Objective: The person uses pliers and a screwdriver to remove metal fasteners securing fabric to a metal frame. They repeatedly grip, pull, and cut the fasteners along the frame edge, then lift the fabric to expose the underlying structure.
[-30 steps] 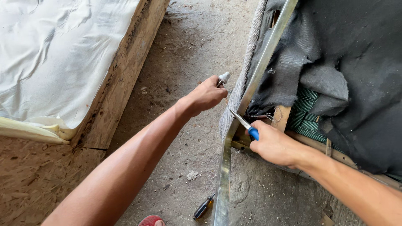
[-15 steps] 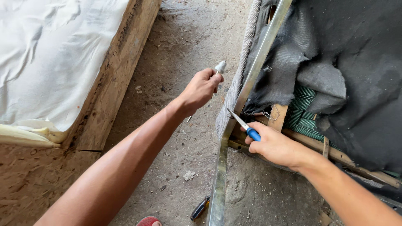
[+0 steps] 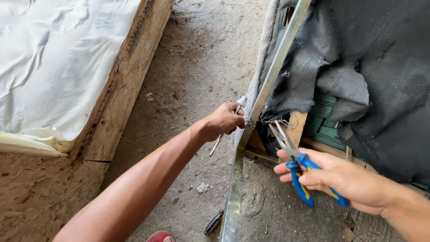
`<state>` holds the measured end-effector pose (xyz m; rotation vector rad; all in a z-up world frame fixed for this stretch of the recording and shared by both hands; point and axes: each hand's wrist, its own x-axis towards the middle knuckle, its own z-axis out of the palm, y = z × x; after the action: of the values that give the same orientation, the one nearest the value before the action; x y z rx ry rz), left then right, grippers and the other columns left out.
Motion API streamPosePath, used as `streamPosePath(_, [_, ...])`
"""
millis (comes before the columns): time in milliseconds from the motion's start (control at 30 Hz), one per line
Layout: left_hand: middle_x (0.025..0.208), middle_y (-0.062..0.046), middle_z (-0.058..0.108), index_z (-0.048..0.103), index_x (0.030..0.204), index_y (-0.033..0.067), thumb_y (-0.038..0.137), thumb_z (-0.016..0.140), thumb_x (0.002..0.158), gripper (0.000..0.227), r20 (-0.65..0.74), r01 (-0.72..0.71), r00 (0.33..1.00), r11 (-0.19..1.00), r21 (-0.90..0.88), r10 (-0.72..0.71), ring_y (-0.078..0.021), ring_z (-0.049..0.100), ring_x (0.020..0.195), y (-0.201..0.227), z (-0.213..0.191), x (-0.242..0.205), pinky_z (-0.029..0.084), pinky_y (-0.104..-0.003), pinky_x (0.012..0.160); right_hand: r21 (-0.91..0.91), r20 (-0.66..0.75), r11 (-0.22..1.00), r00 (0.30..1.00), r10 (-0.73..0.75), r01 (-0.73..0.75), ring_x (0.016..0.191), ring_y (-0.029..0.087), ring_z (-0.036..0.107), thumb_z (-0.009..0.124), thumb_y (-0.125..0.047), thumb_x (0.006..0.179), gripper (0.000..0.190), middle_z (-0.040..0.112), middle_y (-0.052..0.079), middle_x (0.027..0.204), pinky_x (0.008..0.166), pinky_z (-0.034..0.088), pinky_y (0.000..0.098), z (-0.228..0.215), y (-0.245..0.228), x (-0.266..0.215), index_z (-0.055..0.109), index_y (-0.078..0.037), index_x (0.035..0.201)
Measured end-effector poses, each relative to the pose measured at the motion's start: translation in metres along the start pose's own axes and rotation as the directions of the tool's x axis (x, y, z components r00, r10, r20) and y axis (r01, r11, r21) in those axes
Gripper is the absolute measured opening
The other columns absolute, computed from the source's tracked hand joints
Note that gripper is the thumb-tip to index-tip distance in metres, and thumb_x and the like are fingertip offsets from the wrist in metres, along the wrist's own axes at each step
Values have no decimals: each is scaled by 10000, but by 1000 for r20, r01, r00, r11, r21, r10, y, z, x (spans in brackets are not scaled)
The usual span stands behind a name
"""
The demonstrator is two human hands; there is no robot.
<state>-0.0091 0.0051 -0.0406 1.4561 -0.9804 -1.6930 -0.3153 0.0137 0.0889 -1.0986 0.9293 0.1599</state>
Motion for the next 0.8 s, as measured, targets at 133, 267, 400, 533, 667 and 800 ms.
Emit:
streamPosePath(133, [855,-18,469,458,1018,67,-31,653,839,282,-40,-166,985,985,43,168,-112,477,718,3,4,-3,430,-275,577,131,14,991,1000,22,-24,1303,273,586,598,-118,919,660,597,189,1407,1050,487,377,15,12,4,364,-79,1535])
streamPosePath(267, [854,-27,498,472,1029,60,25,653,878,238,-72,-162,982,973,164,175,-121,503,726,13,6,-14,452,-282,591,254,19,967,1000,14,-18,1315,285,631,597,-130,927,635,588,192,1407,1053,492,385,25,22,1,375,-70,1519])
streamPosePath(400, [835,22,557,474,1040,74,227,557,969,187,-134,-159,970,945,284,203,-100,558,720,37,-6,-24,520,-266,612,256,-17,966,1000,26,-21,1310,278,633,594,-150,930,624,589,180,1410,1056,492,389,28,23,-2,391,-77,1515])
streamPosePath(533, [814,32,451,570,1039,90,440,390,1112,401,-192,-622,751,775,113,632,-100,429,708,63,-13,-23,418,-268,587,246,0,969,1000,-8,8,1318,282,572,583,-146,944,629,574,176,1436,1091,470,406,34,16,2,375,-85,1534])
streamPosePath(667, [752,56,396,572,1031,134,534,360,1091,457,-305,-718,675,693,-64,672,-82,401,655,78,5,-16,452,-252,598,203,-137,974,982,132,-103,1269,237,654,597,-184,890,652,630,126,1354,1066,478,376,43,9,8,455,-132,1524])
streamPosePath(800, [751,79,400,513,951,153,573,340,1069,470,-341,-725,675,673,-146,654,-64,356,615,78,25,-9,342,-248,512,209,-129,973,984,122,-94,1267,236,651,589,-165,851,667,662,128,1354,1054,480,378,52,6,11,435,-134,1499])
